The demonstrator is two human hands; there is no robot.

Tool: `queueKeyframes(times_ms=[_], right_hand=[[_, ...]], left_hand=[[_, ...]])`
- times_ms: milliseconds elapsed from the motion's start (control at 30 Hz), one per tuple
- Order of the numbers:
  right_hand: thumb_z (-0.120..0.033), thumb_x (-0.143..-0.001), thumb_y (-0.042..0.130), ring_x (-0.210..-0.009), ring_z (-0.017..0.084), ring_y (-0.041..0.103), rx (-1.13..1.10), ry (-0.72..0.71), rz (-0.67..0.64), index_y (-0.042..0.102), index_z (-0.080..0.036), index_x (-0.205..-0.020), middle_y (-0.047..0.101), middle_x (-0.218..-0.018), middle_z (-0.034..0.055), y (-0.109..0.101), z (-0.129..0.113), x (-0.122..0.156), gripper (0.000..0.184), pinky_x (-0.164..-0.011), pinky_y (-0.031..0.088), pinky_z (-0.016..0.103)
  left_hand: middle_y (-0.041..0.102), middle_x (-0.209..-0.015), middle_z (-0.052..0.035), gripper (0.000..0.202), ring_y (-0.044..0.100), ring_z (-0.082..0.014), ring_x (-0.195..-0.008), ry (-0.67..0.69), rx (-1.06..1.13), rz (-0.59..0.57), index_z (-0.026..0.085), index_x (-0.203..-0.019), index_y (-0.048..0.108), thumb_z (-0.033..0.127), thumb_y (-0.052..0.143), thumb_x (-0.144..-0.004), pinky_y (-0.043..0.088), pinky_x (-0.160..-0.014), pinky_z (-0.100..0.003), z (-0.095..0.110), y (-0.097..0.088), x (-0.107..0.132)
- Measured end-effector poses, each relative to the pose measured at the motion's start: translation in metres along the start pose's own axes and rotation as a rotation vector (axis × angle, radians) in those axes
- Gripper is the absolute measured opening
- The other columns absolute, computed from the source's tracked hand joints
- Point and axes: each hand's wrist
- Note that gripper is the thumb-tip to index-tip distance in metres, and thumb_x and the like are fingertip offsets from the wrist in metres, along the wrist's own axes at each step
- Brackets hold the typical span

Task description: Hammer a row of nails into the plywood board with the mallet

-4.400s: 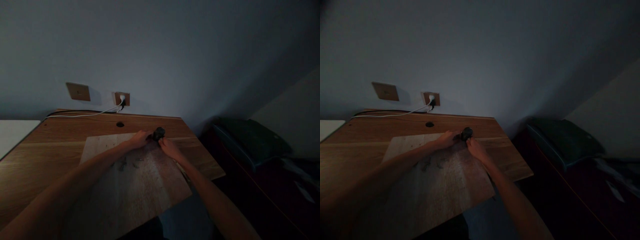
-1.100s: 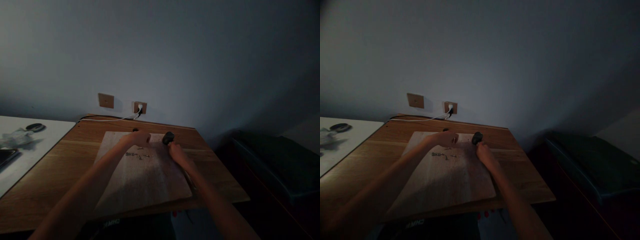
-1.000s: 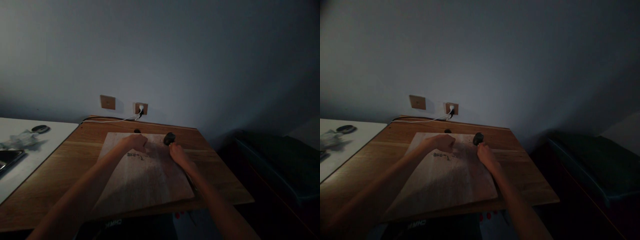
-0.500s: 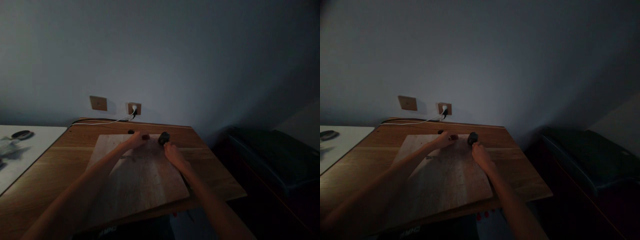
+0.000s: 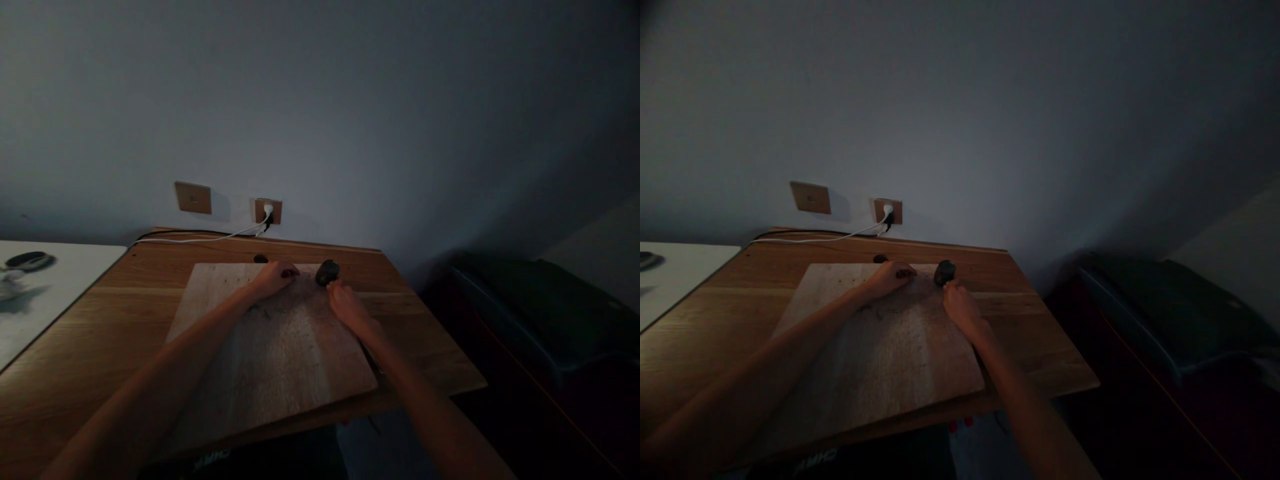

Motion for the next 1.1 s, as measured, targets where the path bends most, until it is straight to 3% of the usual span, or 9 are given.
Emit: queueKeyframes(times_ms=[333, 533, 667, 867, 1100], right_hand=[[-0.027, -0.111, 0.03, -0.111, 0.03, 0.071, 0.023, 0.042, 0.015, 0.056, -0.002, -0.132, 0.07, -0.119, 0.0272, 0.001, 0.0, -0.003, 0.042, -0.088, 0.051, 0.032], [-0.029, -0.112, 0.033, -0.119, 0.029, 0.068, -0.031, 0.059, 0.014, 0.063, -0.007, -0.123, 0.072, -0.123, 0.0214, -0.017, 0.003, -0.01, 0.038, -0.09, 0.045, 0.029], [-0.032, -0.112, 0.033, -0.122, 0.028, 0.066, -0.067, 0.018, 0.03, 0.062, -0.009, -0.125, 0.071, -0.126, 0.0196, -0.03, -0.011, -0.011, 0.039, -0.09, 0.043, 0.028], [-0.034, -0.112, 0.035, -0.114, 0.026, 0.069, -0.108, -0.067, 0.036, 0.06, -0.012, -0.13, 0.073, -0.121, 0.016, -0.035, -0.043, -0.005, 0.038, -0.085, 0.044, 0.027], [-0.031, -0.11, 0.037, -0.108, 0.03, 0.071, -0.07, -0.028, 0.027, 0.062, -0.009, -0.123, 0.074, -0.114, 0.0203, -0.031, -0.048, -0.005, 0.035, -0.083, 0.045, 0.031]], left_hand=[[0.078, -0.105, -0.0076, 0.037, 0.072, -0.0205, -0.091, 0.033, -0.067, 0.003, 0.019, -0.108, 0.081, 0.008, 0.06, -0.079, 0.054, -0.092, -0.029, 0.006, 0.002, 0.003], [0.078, -0.104, -0.0083, 0.037, 0.073, -0.0225, -0.095, 0.03, -0.043, 0.042, 0.017, -0.112, 0.078, 0.007, 0.063, -0.08, 0.055, -0.09, -0.03, 0.001, 0.006, 0.002], [0.078, -0.099, -0.0081, 0.048, 0.074, -0.0218, -0.09, 0.007, -0.003, 0.077, 0.015, -0.127, 0.069, 0.007, 0.063, -0.08, 0.056, -0.085, -0.03, -0.003, 0.01, 0.001], [0.079, -0.097, -0.0069, 0.054, 0.075, -0.0203, -0.087, 0.027, 0.047, 0.086, 0.015, -0.131, 0.063, 0.004, 0.062, -0.078, 0.056, -0.078, -0.028, -0.008, 0.012, 0.001], [0.079, -0.101, -0.0083, 0.056, 0.076, -0.0207, -0.092, 0.052, 0.084, 0.093, 0.014, -0.134, 0.06, 0.003, 0.061, -0.079, 0.057, -0.082, -0.029, -0.01, 0.013, 0.001]])
Point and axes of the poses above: each hand's wrist, its own x-axis away from the middle knuckle, its own y-axis out of the palm, z = x × y
